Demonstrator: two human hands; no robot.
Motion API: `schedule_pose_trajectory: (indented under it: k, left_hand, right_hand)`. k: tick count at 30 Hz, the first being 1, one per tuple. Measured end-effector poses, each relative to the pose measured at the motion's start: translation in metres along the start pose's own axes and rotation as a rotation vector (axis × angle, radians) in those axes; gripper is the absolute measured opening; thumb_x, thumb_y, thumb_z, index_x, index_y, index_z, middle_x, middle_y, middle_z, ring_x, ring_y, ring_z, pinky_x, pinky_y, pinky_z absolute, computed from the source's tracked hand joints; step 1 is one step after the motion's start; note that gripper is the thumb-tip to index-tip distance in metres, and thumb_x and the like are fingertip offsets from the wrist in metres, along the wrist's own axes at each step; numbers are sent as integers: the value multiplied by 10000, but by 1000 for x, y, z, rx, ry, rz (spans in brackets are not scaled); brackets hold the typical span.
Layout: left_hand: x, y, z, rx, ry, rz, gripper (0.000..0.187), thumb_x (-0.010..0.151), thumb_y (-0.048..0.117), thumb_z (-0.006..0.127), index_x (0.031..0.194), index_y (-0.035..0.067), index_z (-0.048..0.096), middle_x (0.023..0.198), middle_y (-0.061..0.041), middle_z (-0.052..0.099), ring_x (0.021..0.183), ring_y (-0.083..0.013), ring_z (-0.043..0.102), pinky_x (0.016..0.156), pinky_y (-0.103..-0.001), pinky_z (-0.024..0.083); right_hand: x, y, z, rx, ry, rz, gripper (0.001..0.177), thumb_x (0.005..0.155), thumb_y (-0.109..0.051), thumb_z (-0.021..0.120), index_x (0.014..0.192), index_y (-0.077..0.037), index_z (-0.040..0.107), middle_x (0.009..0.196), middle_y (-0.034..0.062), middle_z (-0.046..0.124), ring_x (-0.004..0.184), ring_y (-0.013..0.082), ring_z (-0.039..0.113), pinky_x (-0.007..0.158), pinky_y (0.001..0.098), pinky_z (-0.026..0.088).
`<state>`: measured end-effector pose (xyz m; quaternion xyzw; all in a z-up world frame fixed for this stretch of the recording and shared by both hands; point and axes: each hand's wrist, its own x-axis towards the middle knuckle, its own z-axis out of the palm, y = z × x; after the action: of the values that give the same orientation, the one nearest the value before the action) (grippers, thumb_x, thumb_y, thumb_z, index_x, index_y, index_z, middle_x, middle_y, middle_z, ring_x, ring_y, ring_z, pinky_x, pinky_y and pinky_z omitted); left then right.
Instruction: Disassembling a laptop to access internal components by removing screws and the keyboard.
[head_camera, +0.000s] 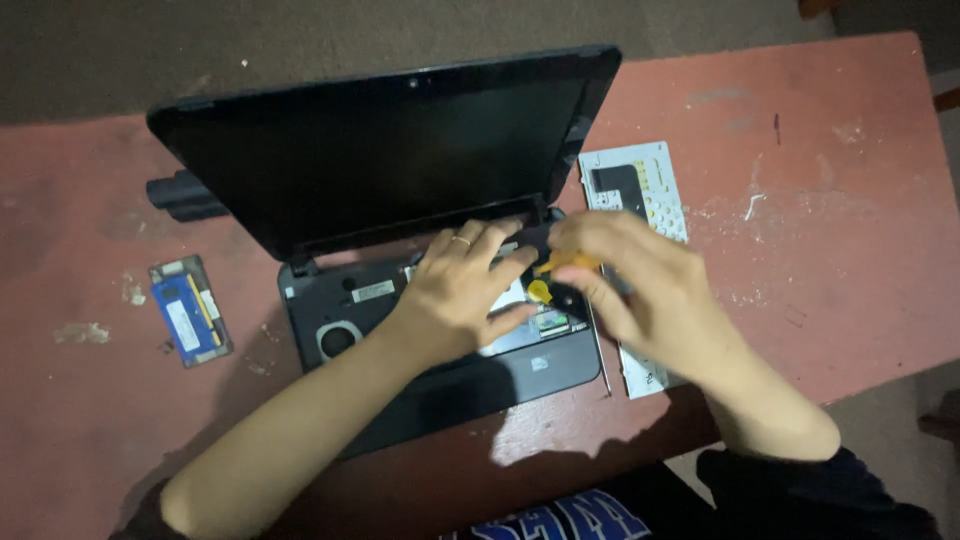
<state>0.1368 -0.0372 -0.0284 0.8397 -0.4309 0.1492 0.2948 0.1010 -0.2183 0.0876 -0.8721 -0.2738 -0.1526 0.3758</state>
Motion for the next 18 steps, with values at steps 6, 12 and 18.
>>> schedule_pose_trajectory:
  k: [6,12,18]
  left_hand:
    - [2,-17,-5,-216,-44,65,414,817,346,691,1127,82,615,1213,-170,530,1088,-387,547,845,-457,449]
    - [10,-16,-133,-322,-220,129,241,972,134,551,1167,15,626,1229,-207,620,1210,-385,540,1032,-494,405]
    - [-14,-2,-221,-291,-16,-3,190,1071,32,526,1199,-84,604,1140,-198,635,992,-298,619,799,-363,496]
  right_hand:
    - [-1,10,-9,130,-204,-141,98,927,-31,576,1004,-6,631,974,202,676,888,402,690,748,479,569]
    - [11,21,-24,81,-484,-257,166,962,-133,525,1047,-24,617,1116,150,671,1014,267,686,924,366,597]
    - [15,11,-38,-30,-469,-99,275,877,-151,606,1083,27,645,1120,179,691,1089,322,685,965,402,560]
